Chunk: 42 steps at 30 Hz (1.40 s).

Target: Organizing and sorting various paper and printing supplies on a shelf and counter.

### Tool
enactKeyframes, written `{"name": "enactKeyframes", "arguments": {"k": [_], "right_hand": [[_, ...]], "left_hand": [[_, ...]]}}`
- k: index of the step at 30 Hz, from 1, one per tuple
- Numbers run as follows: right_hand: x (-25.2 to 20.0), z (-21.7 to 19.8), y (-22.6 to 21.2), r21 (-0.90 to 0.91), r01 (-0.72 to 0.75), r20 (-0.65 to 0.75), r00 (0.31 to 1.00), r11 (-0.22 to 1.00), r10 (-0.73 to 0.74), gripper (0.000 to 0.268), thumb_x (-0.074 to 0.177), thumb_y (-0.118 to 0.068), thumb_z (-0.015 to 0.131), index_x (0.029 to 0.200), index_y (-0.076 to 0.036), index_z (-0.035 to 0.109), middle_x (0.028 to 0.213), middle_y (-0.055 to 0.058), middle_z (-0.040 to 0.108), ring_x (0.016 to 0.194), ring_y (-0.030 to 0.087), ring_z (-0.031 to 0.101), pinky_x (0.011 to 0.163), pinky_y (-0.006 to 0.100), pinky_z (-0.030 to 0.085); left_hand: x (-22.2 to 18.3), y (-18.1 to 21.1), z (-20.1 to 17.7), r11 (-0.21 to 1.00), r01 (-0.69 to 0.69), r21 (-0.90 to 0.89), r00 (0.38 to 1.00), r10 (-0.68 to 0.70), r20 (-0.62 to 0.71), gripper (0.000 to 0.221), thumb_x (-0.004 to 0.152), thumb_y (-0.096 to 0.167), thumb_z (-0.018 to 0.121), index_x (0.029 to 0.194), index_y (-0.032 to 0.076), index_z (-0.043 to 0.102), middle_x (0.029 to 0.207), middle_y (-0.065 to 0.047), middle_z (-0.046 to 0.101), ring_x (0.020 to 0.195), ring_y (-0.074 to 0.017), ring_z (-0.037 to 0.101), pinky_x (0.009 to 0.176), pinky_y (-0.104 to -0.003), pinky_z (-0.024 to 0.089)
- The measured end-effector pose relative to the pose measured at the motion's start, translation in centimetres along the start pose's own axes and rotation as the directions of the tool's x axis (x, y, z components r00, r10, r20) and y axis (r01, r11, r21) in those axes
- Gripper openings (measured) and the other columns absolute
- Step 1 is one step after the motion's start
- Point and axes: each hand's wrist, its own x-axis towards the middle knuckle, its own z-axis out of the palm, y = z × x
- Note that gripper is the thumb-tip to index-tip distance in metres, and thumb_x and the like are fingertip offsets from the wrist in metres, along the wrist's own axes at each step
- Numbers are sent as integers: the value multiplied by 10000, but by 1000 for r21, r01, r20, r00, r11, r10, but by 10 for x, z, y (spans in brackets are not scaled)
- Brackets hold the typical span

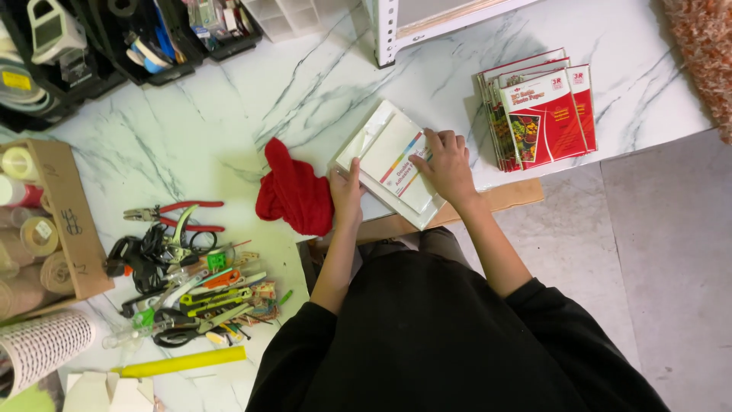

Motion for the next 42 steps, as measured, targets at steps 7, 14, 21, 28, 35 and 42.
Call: {"name": "enactKeyframes", "arguments": {"k": [7, 14, 21, 28, 35, 42], "right_hand": [[9, 13, 5, 11, -70, -82, 994, 997, 71, 560, 920, -435, 765, 1319, -69, 619, 1169, 150, 591, 1091, 368, 542, 912, 497, 465], [9, 10, -9, -108, -43, -87, 996, 993, 34, 559, 937, -483, 732, 1303, -76, 619, 1114, 143, 585, 1036, 350, 549, 865, 488, 471], [4, 3, -26, -153, -12, -112, 994, 988, -6, 595, 972, -491, 685, 1436, -133, 581, 1124, 126, 573, 1022, 328, 533, 872, 482, 464], [3, -11, -6, 17, -72, 53, 996, 997, 71, 637, 951, -511, 642, 1439, -113, 545, 1219, 185, 566, 1098, 390, 531, 940, 492, 463], [-11, -121, -17, 369, -274, 462, 883, 888, 80, 683, 978, -471, 544, 1542, -111, 412, 1370, 232, 617, 1271, 364, 605, 1070, 414, 463], [-15, -175, 33, 762, -182, 273, 960, 622, -53, 706, 984, -232, 642, 1571, 13, 337, 1535, 214, 496, 1440, 274, 460, 1133, 366, 394]], "left_hand": [[-6, 18, 1, 998, 55, 39, 996, -57, 64, 658, 944, 339, 708, 1405, -3, 387, 1357, -180, 568, 1207, -265, 622, 928, -443, 604], [-7, 21, 1, 999, -1, 50, 989, -6, 150, 656, 916, 229, 752, 1402, -20, 388, 1342, -182, 584, 1188, -238, 621, 911, -397, 595], [0, -5, -6, 993, -112, 37, 979, 104, 173, 653, 929, 144, 795, 1385, -81, 385, 1362, -218, 585, 1221, -253, 597, 973, -380, 528], [-11, 28, -3, 999, 9, -48, 990, -2, 143, 671, 891, 143, 772, 1400, -41, 376, 1338, -191, 587, 1238, -272, 603, 1001, -421, 545], [-17, 56, 10, 991, 108, -78, 960, -83, 269, 562, 934, 173, 722, 1384, -41, 462, 1267, -178, 636, 1087, -246, 679, 891, -416, 599], [-41, 99, 102, 991, 81, -106, 927, -36, 372, 622, 952, 226, 698, 1447, -26, 418, 1289, -132, 621, 1106, -207, 658, 882, -386, 590]]}}
